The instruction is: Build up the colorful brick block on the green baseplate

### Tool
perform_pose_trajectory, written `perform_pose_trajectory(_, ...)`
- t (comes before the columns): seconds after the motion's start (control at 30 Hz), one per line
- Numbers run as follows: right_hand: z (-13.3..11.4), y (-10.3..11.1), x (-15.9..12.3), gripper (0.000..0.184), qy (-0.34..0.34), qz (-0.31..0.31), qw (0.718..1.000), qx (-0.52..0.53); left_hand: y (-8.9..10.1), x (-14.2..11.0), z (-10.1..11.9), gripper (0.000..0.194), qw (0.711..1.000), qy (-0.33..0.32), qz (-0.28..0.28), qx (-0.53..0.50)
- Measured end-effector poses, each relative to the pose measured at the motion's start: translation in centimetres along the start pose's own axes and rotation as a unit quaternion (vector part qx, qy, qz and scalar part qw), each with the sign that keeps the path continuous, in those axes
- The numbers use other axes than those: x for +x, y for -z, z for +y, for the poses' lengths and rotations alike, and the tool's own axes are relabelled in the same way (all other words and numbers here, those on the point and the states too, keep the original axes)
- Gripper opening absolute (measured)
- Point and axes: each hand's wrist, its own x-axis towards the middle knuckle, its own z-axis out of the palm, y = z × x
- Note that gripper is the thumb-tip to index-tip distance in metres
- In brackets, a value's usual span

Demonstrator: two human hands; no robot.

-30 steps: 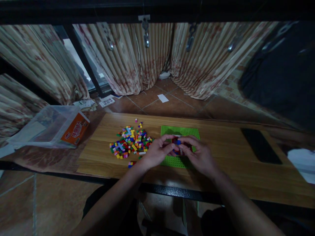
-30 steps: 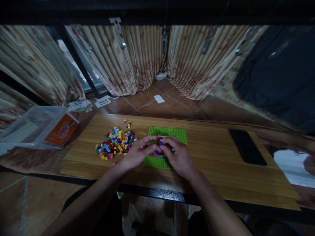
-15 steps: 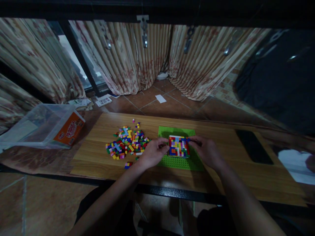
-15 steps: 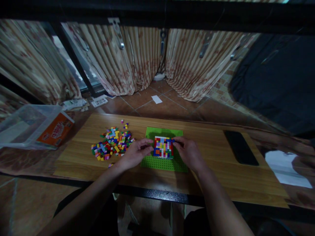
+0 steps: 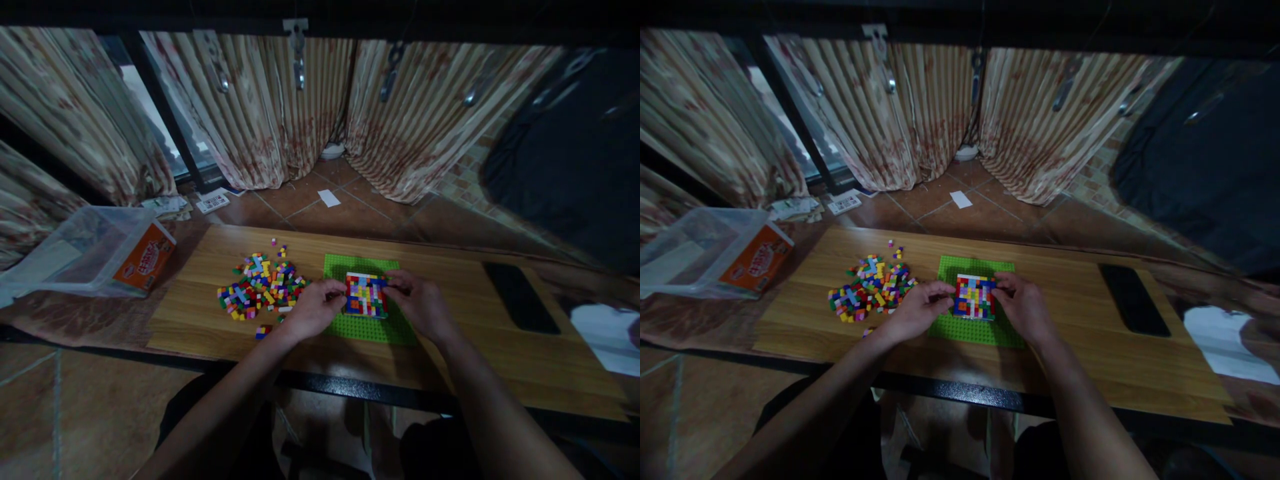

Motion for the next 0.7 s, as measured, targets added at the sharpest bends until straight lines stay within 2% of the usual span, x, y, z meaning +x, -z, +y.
perform_pose_trajectory(0.5,0.15,0.2,0.18,0.035,-0.002,0.008,1.0,0.008,0.01,-0.3,0.65,0.019,1.0,0.009,0.002,0.002)
perform_pose_trajectory(0.6,-0.17,-0.19,0.02,0.037,-0.012,0.007,1.0,-0.011,0.0,-0.22,0.6,0.019,1.0,0.006,-0.004,0.007)
perform_pose_trajectory(0.7,-0.34,-0.43,-0.12,0.032,-0.014,0.018,0.999,-0.038,-0.01,-0.19,0.49,0.019,1.0,0.003,-0.004,0.014)
